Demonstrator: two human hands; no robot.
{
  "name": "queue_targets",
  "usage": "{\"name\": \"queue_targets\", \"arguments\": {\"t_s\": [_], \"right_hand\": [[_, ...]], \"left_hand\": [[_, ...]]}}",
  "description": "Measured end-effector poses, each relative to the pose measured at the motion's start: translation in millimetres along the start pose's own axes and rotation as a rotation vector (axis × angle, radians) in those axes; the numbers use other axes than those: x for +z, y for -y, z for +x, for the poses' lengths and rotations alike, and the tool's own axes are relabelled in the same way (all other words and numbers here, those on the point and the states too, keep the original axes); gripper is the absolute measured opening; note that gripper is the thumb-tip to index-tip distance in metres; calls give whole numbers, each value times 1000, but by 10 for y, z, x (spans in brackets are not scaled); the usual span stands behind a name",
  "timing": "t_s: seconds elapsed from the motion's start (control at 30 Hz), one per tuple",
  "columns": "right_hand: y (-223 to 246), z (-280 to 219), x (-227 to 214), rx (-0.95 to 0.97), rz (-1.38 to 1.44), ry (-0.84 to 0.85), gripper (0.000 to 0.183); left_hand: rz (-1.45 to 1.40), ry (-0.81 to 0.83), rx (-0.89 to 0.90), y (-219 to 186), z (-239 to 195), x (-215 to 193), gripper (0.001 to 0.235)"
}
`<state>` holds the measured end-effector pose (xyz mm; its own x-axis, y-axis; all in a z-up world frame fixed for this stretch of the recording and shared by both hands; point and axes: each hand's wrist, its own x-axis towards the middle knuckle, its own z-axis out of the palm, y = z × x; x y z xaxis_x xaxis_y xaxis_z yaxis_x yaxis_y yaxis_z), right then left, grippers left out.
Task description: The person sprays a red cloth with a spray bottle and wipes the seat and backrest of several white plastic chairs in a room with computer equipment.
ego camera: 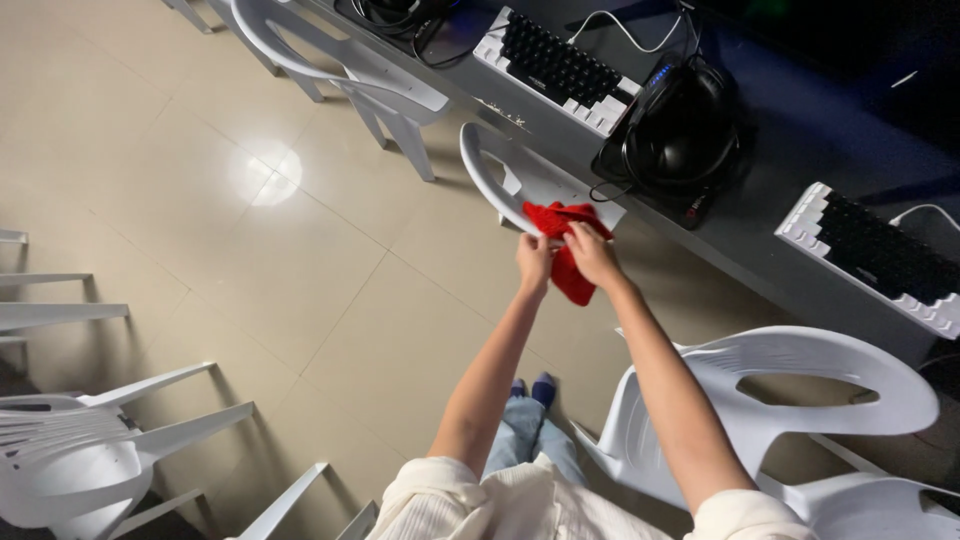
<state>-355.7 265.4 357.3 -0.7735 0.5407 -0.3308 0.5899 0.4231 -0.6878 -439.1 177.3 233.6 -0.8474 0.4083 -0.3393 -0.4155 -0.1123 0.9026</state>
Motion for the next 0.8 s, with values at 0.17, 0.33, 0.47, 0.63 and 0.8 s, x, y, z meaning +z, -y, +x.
{"name": "queue_targets", "arguments": {"t_s": [0.17,0.33,0.47,0.63,0.8], "right_hand": [[-222,-129,695,-400,216,-99,38],[156,-373,1014,-209,496,156,42],[515,-589,1184,-58,652,282,47],[589,-578,1553,-107,789,291,50],[960,-550,1608,-101,950,335,50]], "left_hand": [[211,-209,-1,-110,-280,-573,20],[463,-321,147,-659,-670,-995,30],[675,-348,214,-1002,-779,-1364,43],[921,-334,457,-1129,-532,-1867,54],[997,-257,266,-1569,-297,-2240,60]]}}
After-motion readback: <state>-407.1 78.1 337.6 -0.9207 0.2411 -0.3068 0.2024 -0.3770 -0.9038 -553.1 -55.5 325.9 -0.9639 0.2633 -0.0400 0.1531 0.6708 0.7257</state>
